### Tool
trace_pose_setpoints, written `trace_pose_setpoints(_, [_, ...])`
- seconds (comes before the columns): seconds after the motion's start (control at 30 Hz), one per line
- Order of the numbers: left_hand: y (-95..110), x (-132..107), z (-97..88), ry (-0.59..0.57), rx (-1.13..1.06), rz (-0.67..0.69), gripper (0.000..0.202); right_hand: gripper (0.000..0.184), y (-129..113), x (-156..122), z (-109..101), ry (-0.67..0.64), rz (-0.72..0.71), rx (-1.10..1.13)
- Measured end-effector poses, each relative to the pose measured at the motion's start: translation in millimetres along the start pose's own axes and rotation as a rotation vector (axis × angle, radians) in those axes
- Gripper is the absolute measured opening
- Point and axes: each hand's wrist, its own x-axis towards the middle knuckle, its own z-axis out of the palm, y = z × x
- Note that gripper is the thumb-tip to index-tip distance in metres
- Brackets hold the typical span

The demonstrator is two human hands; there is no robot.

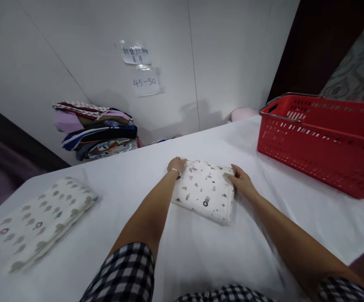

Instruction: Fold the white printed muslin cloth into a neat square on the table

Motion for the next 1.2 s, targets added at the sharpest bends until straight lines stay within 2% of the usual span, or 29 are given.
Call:
trace_pose_setpoints(0.07, [-3.2,1.0,-1.2,0.011,-0.026,0.010,0.042,0.064,1.2,-1.8,-0.6,-0.022,-0.043,-0.064])
trace_pose_setpoints(0.17, [-8.5,-1.8,-8.1,0.052,-0.064,0.026,0.045,0.054,1.9,-0.2,-3.7,0.033,-0.147,-0.183])
trace_pose_setpoints(0.3, [-21.1,-17.1,-23.2,0.057,-0.065,0.067,0.052,0.050,4.3,4.6,-10.2,0.037,-0.237,-0.325])
trace_pose_setpoints(0.37, [-31.6,-29.6,-31.8,-0.003,-0.036,0.050,0.062,0.050,5.2,6.3,-13.6,-0.018,-0.204,-0.344])
trace_pose_setpoints(0.47, [-51.2,-52.5,-40.5,-0.152,0.020,-0.002,0.077,0.049,3.7,8.8,-18.8,-0.102,-0.194,-0.367])
trace_pose_setpoints(0.57, [-69.1,-69.5,-41.8,-0.210,0.066,0.009,0.074,0.049,-5.7,6.8,-20.7,-0.127,-0.206,-0.385])
trace_pose_setpoints(0.63, [-77.1,-69.3,-43.6,-0.177,0.087,0.048,0.062,0.049,-18.6,-4.0,-16.5,-0.167,-0.158,-0.340])
trace_pose_setpoints(0.7, [-82.1,-58.0,-50.8,-0.098,0.103,0.076,0.050,0.048,-35.8,-25.3,-6.6,-0.282,-0.096,-0.282])
trace_pose_setpoints(0.77, [-86.0,-40.0,-63.2,0.017,0.106,0.064,0.043,0.044,-52.9,-53.3,6.5,-0.491,-0.070,-0.259])
trace_pose_setpoints(0.83, [-90.1,-24.3,-76.5,0.119,0.083,0.029,0.039,0.042,-64.8,-79.0,18.0,-0.726,-0.117,-0.225])
trace_pose_setpoints(0.87, [-92.2,-20.0,-81.6,0.164,0.070,0.012,0.039,0.041,-67.7,-88.0,21.9,-0.805,-0.129,-0.205])
trace_pose_setpoints(0.93, [-95.4,-22.3,-86.5,0.229,0.061,0.002,0.040,0.035,-66.9,-95.7,26.0,-0.822,-0.141,-0.180])
trace_pose_setpoints(1.0, [-97.1,-39.7,-84.7,0.248,0.070,0.033,0.040,0.031,-60.1,-92.4,26.9,-0.719,-0.113,-0.160])
trace_pose_setpoints(1.07, [-98.0,-69.2,-79.8,0.230,0.085,0.088,0.038,0.032,-51.8,-86.3,27.8,-0.658,-0.025,-0.088])
trace_pose_setpoints(1.2, [-104.9,-138.9,-73.5,0.242,0.130,0.156,0.043,0.047,-44.8,-86.5,34.8,-0.694,0.208,0.149])
